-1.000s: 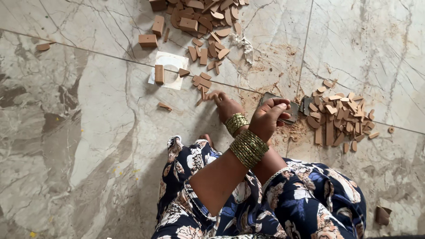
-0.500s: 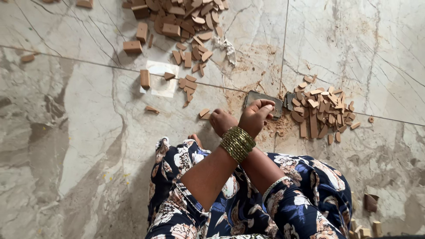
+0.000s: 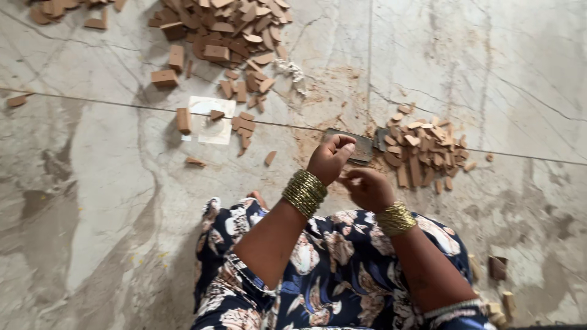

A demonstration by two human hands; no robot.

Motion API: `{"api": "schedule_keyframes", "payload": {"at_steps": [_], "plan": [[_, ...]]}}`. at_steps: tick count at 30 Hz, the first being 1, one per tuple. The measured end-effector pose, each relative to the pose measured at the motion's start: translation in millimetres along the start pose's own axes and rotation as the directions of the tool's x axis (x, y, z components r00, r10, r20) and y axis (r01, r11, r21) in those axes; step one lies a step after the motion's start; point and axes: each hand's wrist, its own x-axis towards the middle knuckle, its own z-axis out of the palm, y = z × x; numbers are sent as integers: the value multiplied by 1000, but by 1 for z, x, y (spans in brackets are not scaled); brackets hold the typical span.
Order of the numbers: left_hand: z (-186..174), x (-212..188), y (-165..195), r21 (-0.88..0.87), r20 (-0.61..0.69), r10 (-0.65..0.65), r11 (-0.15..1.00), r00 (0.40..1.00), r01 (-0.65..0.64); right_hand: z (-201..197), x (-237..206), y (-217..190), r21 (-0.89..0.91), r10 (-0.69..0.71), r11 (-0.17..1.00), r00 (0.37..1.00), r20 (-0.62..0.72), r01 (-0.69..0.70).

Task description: The person sits on the floor and repeatedly rubs small wooden pieces against a fixed metal blade to smooth their edges. The person handles the pieces one at a time, rubbing them back and forth on the blade and then placing them into a pile on the floor.

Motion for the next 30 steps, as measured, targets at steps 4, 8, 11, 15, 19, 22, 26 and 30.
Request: {"api": "schedule_keyframes", "payload": {"at_steps": [4, 8, 11, 15, 19, 22, 26, 30], "plan": [[12, -6, -7, 178, 296, -250, 963, 922, 204, -51, -17, -24, 386, 160, 906, 985, 63, -172], [12, -22, -13, -10, 309, -692, 684, 652, 730, -57, -5, -28, -36, -312, 949, 950, 26, 313], [8, -30, -28, -266, 264, -645, 666, 717, 697, -42, 0, -15, -268, -443, 883, 874, -200, 386], [12, -29, -57, -630, 267, -325, 654, 907, 419, 6, 13, 0, 470, 24, 852, 882, -471, 228], [10, -36, -71, -596, 189, -349, 702, 918, 389, 50, 22, -11, 128, -123, 971, 884, -451, 200], [5, -45, -63, -667, 221, -306, 645, 926, 372, 56, 19, -28, -329, -364, 914, 834, -414, 236], [10, -52, -44, -660, 119, -458, 626, 881, 415, 44, 23, -32, -397, -210, 915, 920, -332, 65], [15, -55, -34, -499, 194, -379, 756, 905, 424, 30, 39, -1, -176, 35, 981, 963, -266, -84]]}}
